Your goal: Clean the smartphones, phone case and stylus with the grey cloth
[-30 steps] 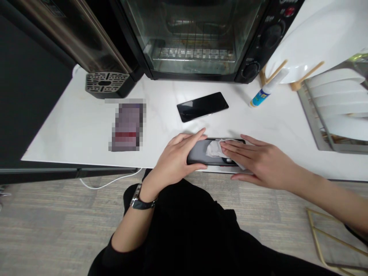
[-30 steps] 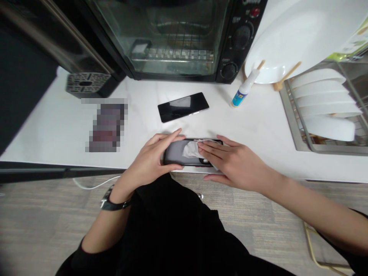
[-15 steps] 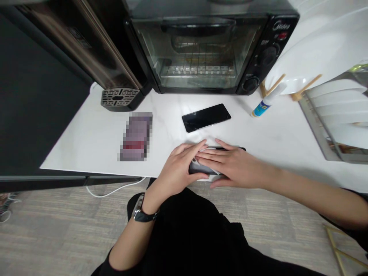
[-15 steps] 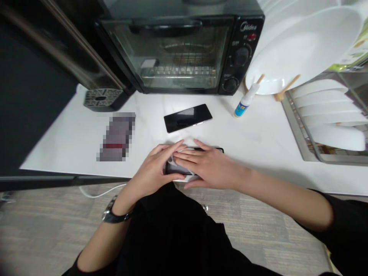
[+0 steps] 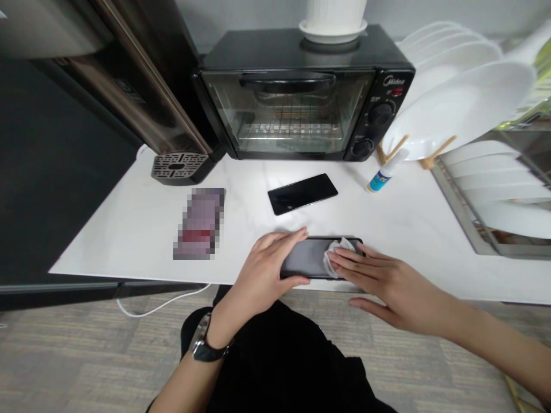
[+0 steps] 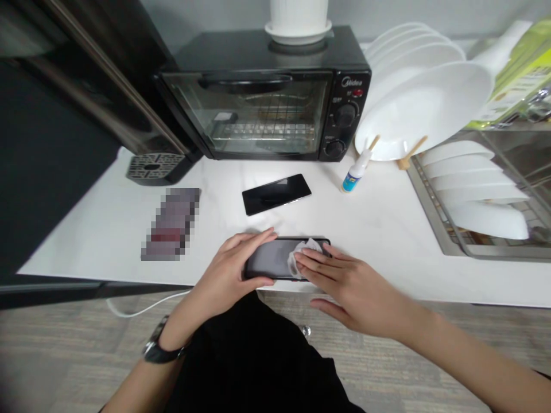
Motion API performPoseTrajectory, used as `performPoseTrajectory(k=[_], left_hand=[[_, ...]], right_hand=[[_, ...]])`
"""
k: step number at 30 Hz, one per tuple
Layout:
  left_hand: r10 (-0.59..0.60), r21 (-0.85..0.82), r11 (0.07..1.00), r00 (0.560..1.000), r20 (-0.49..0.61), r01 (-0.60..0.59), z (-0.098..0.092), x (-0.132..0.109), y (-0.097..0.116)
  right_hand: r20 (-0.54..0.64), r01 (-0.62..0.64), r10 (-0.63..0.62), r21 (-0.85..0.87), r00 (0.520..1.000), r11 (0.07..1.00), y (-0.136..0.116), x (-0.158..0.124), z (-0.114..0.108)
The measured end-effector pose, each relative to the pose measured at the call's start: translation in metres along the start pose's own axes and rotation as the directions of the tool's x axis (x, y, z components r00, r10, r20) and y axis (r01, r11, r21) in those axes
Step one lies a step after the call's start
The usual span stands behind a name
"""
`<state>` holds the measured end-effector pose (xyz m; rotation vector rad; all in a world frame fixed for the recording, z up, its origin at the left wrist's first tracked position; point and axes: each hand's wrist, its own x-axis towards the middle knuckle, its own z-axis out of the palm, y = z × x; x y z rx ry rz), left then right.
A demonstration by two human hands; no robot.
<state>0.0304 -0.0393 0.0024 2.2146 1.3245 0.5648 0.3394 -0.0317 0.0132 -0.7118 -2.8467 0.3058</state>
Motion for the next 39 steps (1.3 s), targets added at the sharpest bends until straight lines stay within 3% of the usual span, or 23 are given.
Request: performPoseTrajectory(k=[7,12,16,19,21,24,29,34,39], left_hand=[[-0.020,0.088,0.996,0.999,-0.030,0.023,-0.003,-0.001,-0.002],[-0.011,0.246,0.969,0.997,-0.073,0.029,-0.014,0.009,-0.009],[0.071,0.237,0.970,0.996,-0.056,-0.056,-0.039,0.036,-0.011],[-0.009,0.315,0.946,0.981,-0.196,0.072,-0.051,0.068,-0.010],[-0.074,0.348,0.929,0.985,-0.153,0.124,-0.050,0.086,-0.012],[-0.101,0.376,0.920,0.994,-0.033,0.107,-0.042,0.100,-0.021],[-0.109,0.327,0.937,0.993,-0.046,0.118,-0.038,0.090,-0.038],[-0.103,0.237,0.968,0.993,0.058,0.087,-0.053,0.081,-0.046],[-0.127,0.313,0.946,0.984,0.125,0.082,-0.061,0.069,-0.047]], right_hand=[[0.038,0.139,-0.148,0.171,0.988,0.975,0.004,0.052,0.021],[-0.197,0.226,-0.171,0.304,0.965,0.925,0.032,0.068,0.031],[-0.302,0.186,-0.063,0.399,0.951,0.898,0.048,0.073,0.028],[-0.295,0.122,0.003,0.404,0.956,0.907,0.052,0.074,0.023],[-0.288,0.108,0.013,0.399,0.957,0.910,0.053,0.073,0.022],[-0.267,0.096,0.020,0.413,0.963,0.906,0.054,0.073,0.022],[-0.279,0.085,0.055,0.463,0.959,0.882,0.055,0.077,0.020],[-0.315,0.039,0.115,0.444,0.942,0.895,0.059,0.079,0.020],[-0.368,-0.040,0.190,0.378,0.910,0.925,0.064,0.076,0.024]])
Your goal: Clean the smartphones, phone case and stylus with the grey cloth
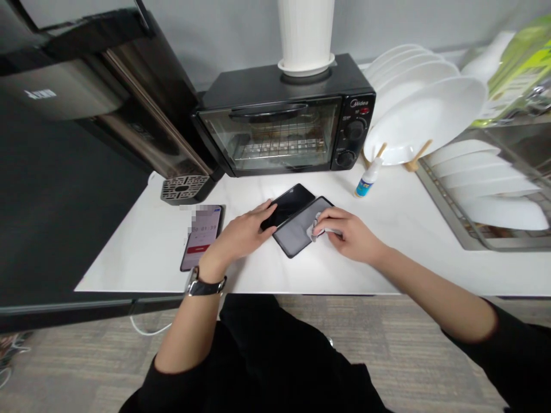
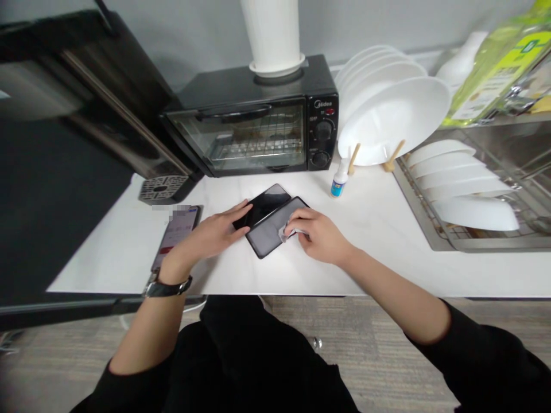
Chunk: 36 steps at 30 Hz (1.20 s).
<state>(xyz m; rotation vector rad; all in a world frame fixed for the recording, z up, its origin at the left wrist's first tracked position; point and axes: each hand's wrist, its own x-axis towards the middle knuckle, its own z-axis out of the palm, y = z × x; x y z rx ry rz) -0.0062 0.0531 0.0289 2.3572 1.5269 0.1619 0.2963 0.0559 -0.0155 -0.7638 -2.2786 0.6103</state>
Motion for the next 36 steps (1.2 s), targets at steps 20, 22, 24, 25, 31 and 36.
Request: performPoseTrajectory(k=[20,22,24,25,31,36], left_hand=[[-0.204,0.157,0.947,0.904,-0.375,0.279,0.028,-0.033,0.020],[-0.273,-0.059,0.960,0.858,-0.434,0.276,0.026,-0.039,0.016],[-0.382,-0.352,0.907,0.801,-0.461,0.230,0.027,-0.047,0.018],[-0.435,-0.498,0.846,0.785,-0.441,0.189,0.028,-0.051,0.022],[-0.446,-0.882,0.457,0.887,-0.116,0.115,0.041,-0.074,0.062],[-0.362,-0.912,0.370,0.932,0.031,0.175,0.052,-0.076,0.074]], right_hand=[[-0.096,0.001,-0.028,-0.273,0.995,0.962,0.014,-0.001,0.000],[-0.182,-0.057,0.009,-0.262,0.983,0.963,0.020,0.001,0.001],[-0.256,-0.091,0.029,-0.233,0.966,0.968,0.021,0.005,0.000],[-0.291,-0.102,0.038,-0.205,0.956,0.973,0.019,0.007,-0.002],[-0.408,-0.166,0.172,0.050,0.896,0.985,0.002,0.013,-0.005],[-0.162,-0.328,0.380,0.278,0.911,0.903,0.004,0.009,0.000]])
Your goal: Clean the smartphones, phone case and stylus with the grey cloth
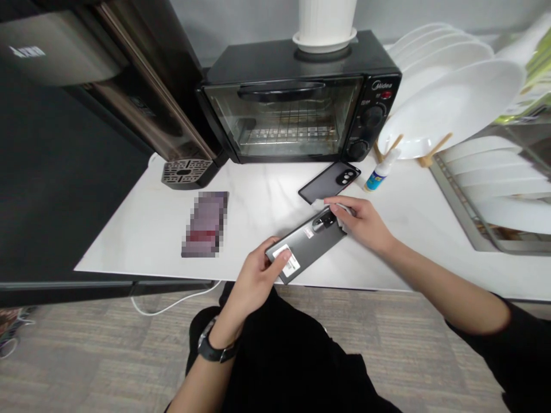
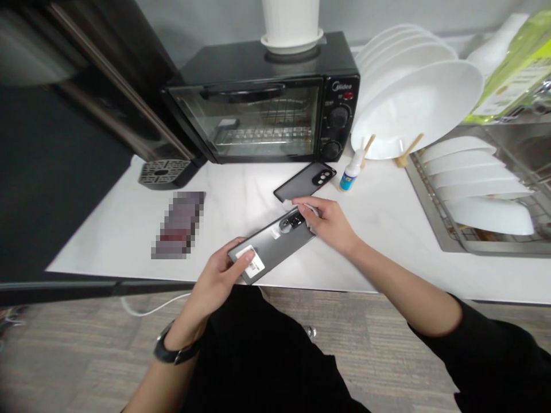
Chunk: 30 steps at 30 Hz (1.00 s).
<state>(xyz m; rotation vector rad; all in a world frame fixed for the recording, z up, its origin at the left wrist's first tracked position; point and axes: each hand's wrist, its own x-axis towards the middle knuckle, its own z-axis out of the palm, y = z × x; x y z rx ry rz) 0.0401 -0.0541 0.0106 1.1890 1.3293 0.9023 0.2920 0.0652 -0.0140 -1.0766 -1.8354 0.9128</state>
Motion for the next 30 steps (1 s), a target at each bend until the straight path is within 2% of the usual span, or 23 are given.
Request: performPoseTrajectory(k=[3,5,7,10,14,17,20,22,26,28,30], left_hand=[[0.019,0.093,0.996,0.997,-0.069,-0.013,0.002,0.000,-0.004],[0.072,0.214,0.976,0.991,-0.116,-0.046,0.005,-0.004,-0.007],[0.153,0.339,0.935,0.982,-0.111,-0.108,0.010,-0.010,-0.009],[0.287,0.535,0.818,0.956,-0.061,-0.212,0.021,-0.021,-0.013],[0.404,0.725,0.636,0.915,-0.020,-0.265,0.032,-0.029,-0.019],[0.452,0.764,0.572,0.892,0.011,-0.299,0.032,-0.028,-0.023],[0.499,0.783,0.529,0.866,0.027,-0.328,0.031,-0.026,-0.027],[0.517,0.791,0.513,0.855,0.025,-0.334,0.031,-0.024,-0.029],[0.561,0.811,0.458,0.826,0.053,-0.363,0.032,-0.023,-0.033],[0.581,0.812,0.442,0.811,0.063,-0.380,0.033,-0.024,-0.035],[0.591,0.812,0.443,0.805,0.053,-0.379,0.033,-0.025,-0.036]], right_hand=[[0.040,-0.028,0.028,0.009,0.999,1.000,0.003,-0.001,0.001],[0.046,-0.046,0.045,0.012,0.998,0.999,0.003,-0.001,0.001],[0.046,-0.060,0.059,0.014,0.997,0.998,0.004,-0.001,0.000],[0.045,-0.064,0.064,0.011,0.997,0.998,0.005,-0.002,-0.001],[0.043,-0.049,0.049,-0.007,0.998,0.999,0.004,-0.003,-0.002],[0.009,0.080,-0.080,-0.124,0.997,0.989,-0.002,-0.008,-0.003],[-0.027,0.252,-0.276,-0.324,0.961,0.912,-0.011,-0.019,-0.003],[0.032,0.296,-0.310,-0.403,0.950,0.866,-0.016,-0.032,0.000],[0.199,0.300,-0.226,-0.553,0.953,0.777,-0.033,-0.066,0.024],[0.287,0.353,-0.224,-0.555,0.931,0.753,-0.046,-0.083,0.043],[0.375,0.433,-0.261,-0.506,0.889,0.746,-0.058,-0.096,0.056]])
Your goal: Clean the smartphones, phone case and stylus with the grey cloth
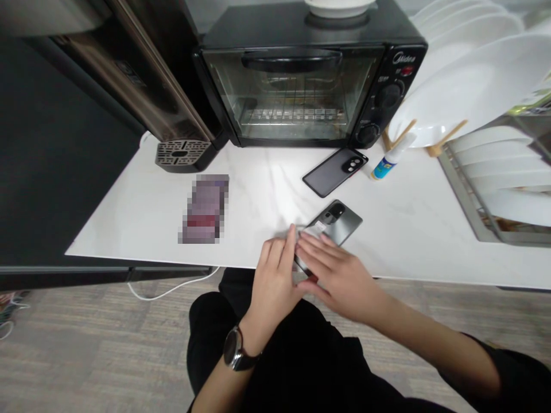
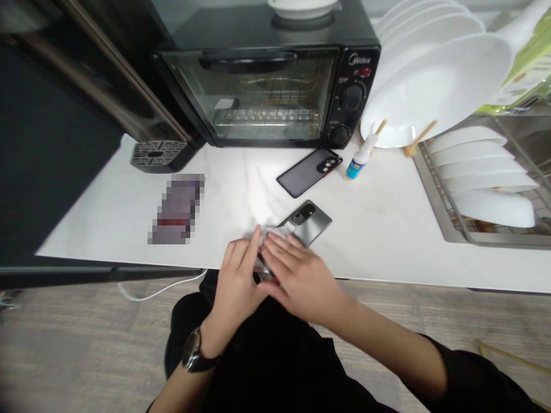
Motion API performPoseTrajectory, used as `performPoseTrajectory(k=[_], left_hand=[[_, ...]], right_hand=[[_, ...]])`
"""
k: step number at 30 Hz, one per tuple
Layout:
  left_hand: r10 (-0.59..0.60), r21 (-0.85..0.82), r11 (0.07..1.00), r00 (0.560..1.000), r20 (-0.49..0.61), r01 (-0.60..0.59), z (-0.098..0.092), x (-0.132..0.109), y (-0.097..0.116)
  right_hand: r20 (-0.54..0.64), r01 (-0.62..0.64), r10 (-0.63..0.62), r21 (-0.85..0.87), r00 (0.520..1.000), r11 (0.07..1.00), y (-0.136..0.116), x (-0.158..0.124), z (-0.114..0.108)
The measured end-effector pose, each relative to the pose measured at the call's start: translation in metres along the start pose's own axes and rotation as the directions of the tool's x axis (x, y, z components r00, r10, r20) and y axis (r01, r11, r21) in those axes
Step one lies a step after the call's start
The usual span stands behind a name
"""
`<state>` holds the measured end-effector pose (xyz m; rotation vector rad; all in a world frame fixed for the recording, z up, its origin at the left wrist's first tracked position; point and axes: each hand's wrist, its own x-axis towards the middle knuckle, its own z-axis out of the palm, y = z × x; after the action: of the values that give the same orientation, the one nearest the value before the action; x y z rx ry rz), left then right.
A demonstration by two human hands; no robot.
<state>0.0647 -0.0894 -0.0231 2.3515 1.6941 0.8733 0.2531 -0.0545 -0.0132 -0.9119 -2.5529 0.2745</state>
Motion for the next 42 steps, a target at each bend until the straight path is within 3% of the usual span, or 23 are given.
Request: performPoseTrajectory(k=[2,5,9,11,14,17,21,24,26,30,34,38,40,42], left_hand=[[-0.016,0.014,1.000,1.000,-0.006,0.016,0.000,-0.001,0.000],[-0.041,0.055,0.998,0.999,-0.010,0.042,0.001,-0.003,0.001],[-0.055,0.092,0.994,0.998,-0.010,0.056,0.005,-0.002,0.002],[-0.065,0.092,0.994,0.998,-0.010,0.066,0.005,-0.002,0.002],[-0.082,0.082,0.993,0.997,-0.012,0.083,0.005,-0.001,0.003],[-0.078,0.075,0.994,0.997,-0.007,0.078,0.004,-0.002,0.004],[-0.091,0.090,0.992,0.996,-0.024,0.093,0.007,-0.004,0.006],[-0.093,0.126,0.987,0.995,-0.042,0.097,0.009,-0.004,0.008],[-0.092,0.134,0.986,0.995,-0.048,0.098,0.009,-0.003,0.010],[-0.100,0.138,0.985,0.994,-0.041,0.105,0.009,-0.002,0.011],[-0.111,0.141,0.983,0.993,-0.040,0.116,0.010,-0.005,0.011],[-0.133,0.118,0.983,0.990,-0.039,0.137,0.012,-0.008,0.010],[-0.141,0.120,0.982,0.989,-0.040,0.145,0.012,-0.008,0.011],[-0.133,0.120,0.983,0.990,-0.049,0.138,0.013,-0.008,0.011]], right_hand=[[0.029,0.074,-0.075,0.029,0.997,0.997,-0.009,-0.006,-0.001],[0.046,0.079,-0.080,0.031,0.996,0.996,0.008,-0.022,-0.012],[-0.007,-0.134,0.134,-0.093,0.991,0.987,0.048,-0.035,-0.025],[-0.029,-0.195,0.193,-0.109,0.981,0.975,0.054,-0.028,-0.023],[-0.050,-0.190,0.187,-0.080,0.981,0.978,0.039,-0.009,-0.010],[0.014,-0.061,0.062,-0.009,0.998,0.998,0.008,0.003,0.000],[0.104,0.088,-0.095,0.070,0.990,0.994,-0.010,-0.013,-0.006],[0.117,0.066,-0.071,0.046,0.991,0.997,0.011,-0.030,-0.020],[0.067,-0.037,0.038,-0.018,0.997,0.999,0.035,-0.033,-0.027],[-0.011,-0.203,0.203,-0.062,0.979,0.977,0.062,-0.017,-0.025],[0.031,-0.081,0.080,0.056,0.996,0.995,0.031,0.001,-0.010],[0.115,0.050,-0.070,0.168,0.991,0.985,-0.008,-0.010,-0.008],[0.134,0.047,-0.070,0.169,0.988,0.985,-0.004,-0.021,-0.015],[0.126,0.006,-0.021,0.120,0.992,0.993,0.015,-0.030,-0.024]])
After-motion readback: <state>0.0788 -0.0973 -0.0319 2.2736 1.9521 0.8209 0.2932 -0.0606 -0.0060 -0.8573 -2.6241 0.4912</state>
